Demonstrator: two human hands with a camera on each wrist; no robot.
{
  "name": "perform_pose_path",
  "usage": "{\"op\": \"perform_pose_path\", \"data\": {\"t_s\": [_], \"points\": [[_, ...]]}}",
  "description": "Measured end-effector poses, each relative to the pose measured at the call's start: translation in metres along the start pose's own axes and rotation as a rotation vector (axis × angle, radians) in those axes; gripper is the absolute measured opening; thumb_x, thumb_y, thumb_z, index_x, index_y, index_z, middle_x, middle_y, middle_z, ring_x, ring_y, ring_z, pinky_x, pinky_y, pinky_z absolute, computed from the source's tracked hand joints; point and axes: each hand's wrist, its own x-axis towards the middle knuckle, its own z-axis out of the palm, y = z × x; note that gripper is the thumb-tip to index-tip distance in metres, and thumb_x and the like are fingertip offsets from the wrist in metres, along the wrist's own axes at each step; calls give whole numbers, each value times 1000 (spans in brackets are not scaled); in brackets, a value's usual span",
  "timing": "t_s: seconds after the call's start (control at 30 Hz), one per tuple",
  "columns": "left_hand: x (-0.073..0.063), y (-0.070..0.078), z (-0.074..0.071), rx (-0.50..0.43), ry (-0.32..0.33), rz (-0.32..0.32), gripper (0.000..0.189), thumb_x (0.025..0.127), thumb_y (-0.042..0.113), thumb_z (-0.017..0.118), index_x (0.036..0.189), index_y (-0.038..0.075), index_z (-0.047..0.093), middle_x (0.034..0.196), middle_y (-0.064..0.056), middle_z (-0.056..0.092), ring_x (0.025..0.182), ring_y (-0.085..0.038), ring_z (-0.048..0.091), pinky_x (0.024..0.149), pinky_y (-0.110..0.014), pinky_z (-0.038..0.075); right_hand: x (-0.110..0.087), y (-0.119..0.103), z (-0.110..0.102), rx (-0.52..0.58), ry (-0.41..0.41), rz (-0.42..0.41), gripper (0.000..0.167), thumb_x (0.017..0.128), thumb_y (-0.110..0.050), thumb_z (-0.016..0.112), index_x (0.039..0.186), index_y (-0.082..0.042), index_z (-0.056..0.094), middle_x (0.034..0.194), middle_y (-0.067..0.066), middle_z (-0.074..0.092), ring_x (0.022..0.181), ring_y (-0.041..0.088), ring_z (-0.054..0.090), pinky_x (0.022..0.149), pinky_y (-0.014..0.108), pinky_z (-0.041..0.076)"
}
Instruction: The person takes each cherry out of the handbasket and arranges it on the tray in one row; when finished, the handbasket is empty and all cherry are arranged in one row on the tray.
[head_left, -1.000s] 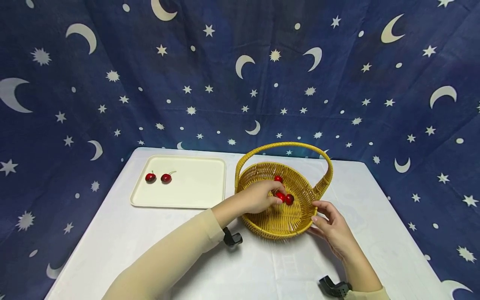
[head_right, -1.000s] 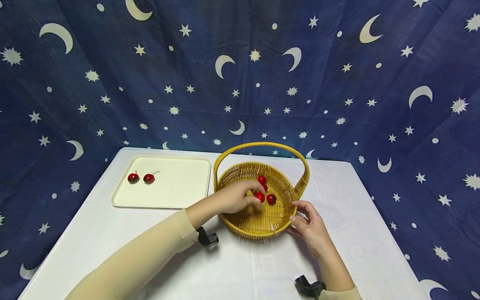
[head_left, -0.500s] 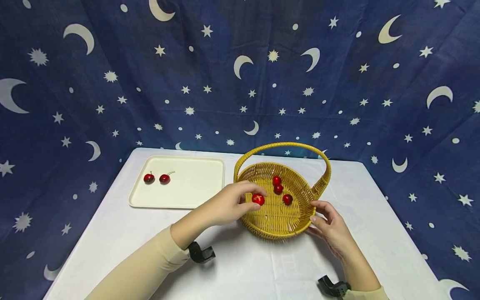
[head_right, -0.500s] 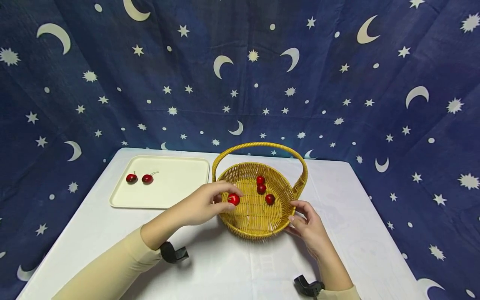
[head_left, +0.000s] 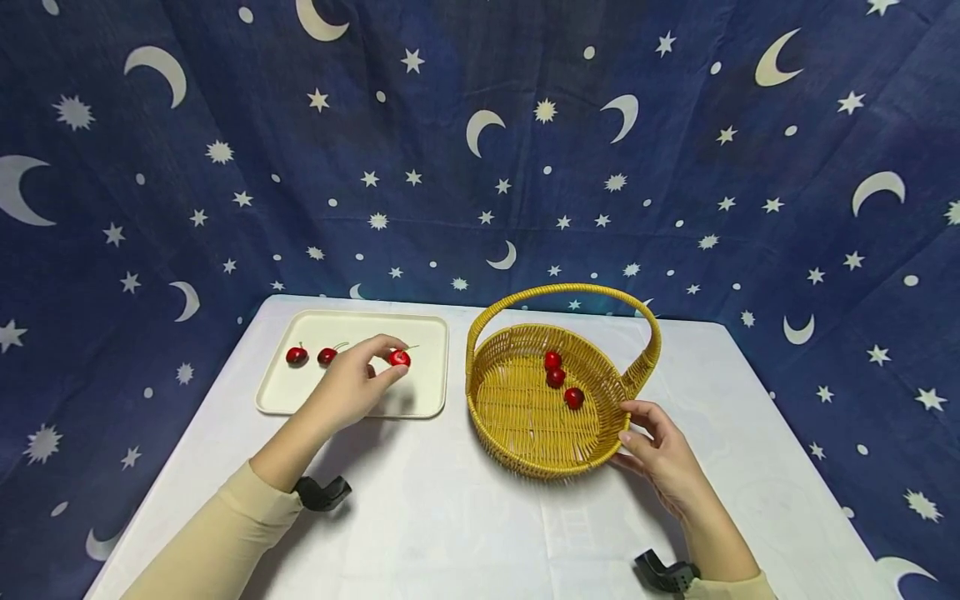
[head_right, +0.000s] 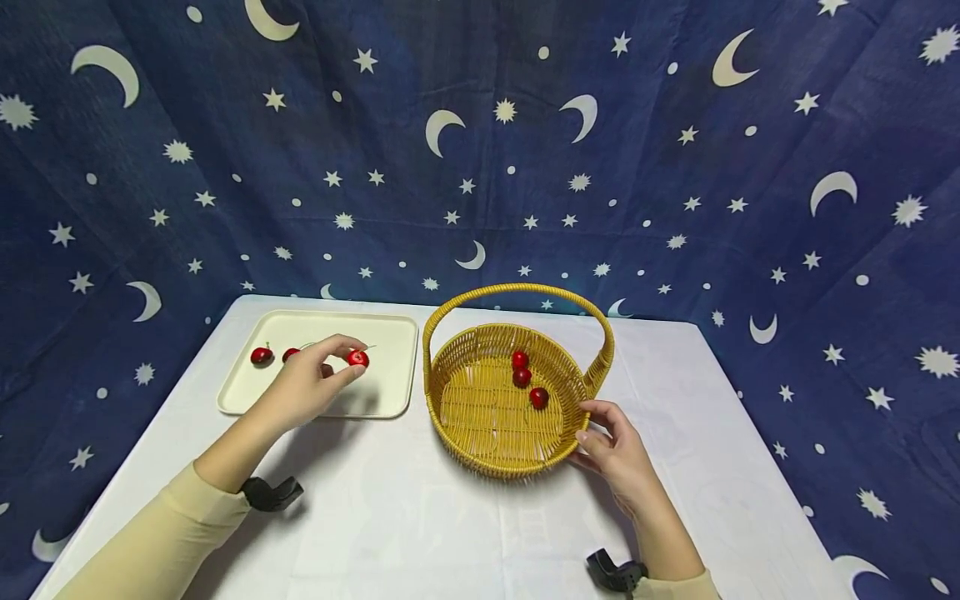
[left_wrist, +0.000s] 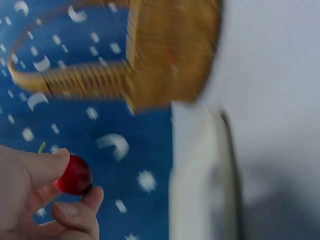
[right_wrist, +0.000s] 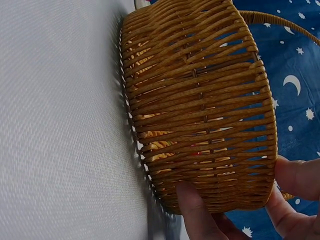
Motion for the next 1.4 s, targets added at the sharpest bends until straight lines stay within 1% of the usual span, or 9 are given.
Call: {"op": "perform_pose_path", "data": {"t_s": [0.13, 0.2, 0.4, 0.53, 0.63, 0.83, 0.97, 1.1, 1.4], "points": [[7, -37, -3, 134, 35, -100, 29, 104, 28, 72, 130, 15, 70, 111, -12, 79, 83, -28, 68, 73, -40, 50, 0, 2, 0, -6, -6, 1, 49, 108, -1, 57, 150, 9, 35, 150, 30, 37, 113, 9, 70, 88, 33, 65], [10, -52, -4, 160, 38, -159, 30, 105, 29, 71, 129, 12, 69, 108, -14, 79, 90, -30, 70, 76, -41, 50, 0, 1, 0, 0, -7, 1, 49, 108, -1, 57, 150, 9, 35, 152, 32, 36, 113, 10, 70, 89, 34, 65], [13, -76, -5, 225, 42, -276, 31, 106, 31, 69, 126, 8, 68, 92, -13, 74, 82, -29, 66, 71, -42, 49, 1, 0, 1, 6, -21, 2, 49, 108, -1, 57, 150, 10, 34, 153, 32, 35, 115, 11, 70, 89, 35, 65], [13, -77, -4, 270, 27, -307, 29, 105, 32, 70, 120, 7, 69, 89, -14, 75, 86, -34, 69, 72, -50, 53, 1, 0, 1, 2, -26, -8, 48, 108, -1, 56, 149, 10, 34, 152, 32, 35, 114, 11, 70, 88, 35, 65], [14, -75, -2, 297, 23, -327, 31, 104, 33, 71, 119, 6, 70, 97, -18, 78, 94, -41, 72, 74, -55, 56, 1, 0, 1, -1, -26, -13, 48, 108, -1, 57, 149, 10, 34, 151, 32, 36, 114, 11, 70, 87, 35, 65], [14, -71, -3, 354, 9, -331, 48, 99, 32, 76, 137, 5, 64, 122, -29, 71, 114, -49, 69, 85, -63, 57, 1, 1, 0, -1, -29, -12, 49, 108, -1, 57, 150, 10, 34, 151, 32, 36, 114, 11, 70, 88, 35, 65], [14, -68, -4, 359, 12, -303, 51, 96, 21, 78, 142, 6, 63, 123, -30, 67, 108, -47, 70, 80, -60, 58, 1, 1, 0, 5, -26, -12, 49, 108, -1, 57, 150, 10, 34, 150, 31, 36, 114, 11, 70, 88, 35, 65], [17, -68, -3, 343, 29, -276, 44, 96, 14, 76, 138, 6, 65, 113, -26, 69, 94, -39, 70, 73, -52, 56, 1, 1, 0, 12, -19, -10, 48, 107, 1, 57, 149, 9, 35, 148, 29, 38, 113, 10, 70, 87, 37, 66], [21, -74, 0, 340, 48, -312, 39, 98, 17, 74, 134, 4, 65, 107, -23, 68, 91, -36, 68, 71, -49, 54, 1, 2, -1, 17, -17, -21, 48, 107, 0, 59, 148, 9, 36, 146, 26, 40, 113, 12, 71, 86, 36, 66]]}}
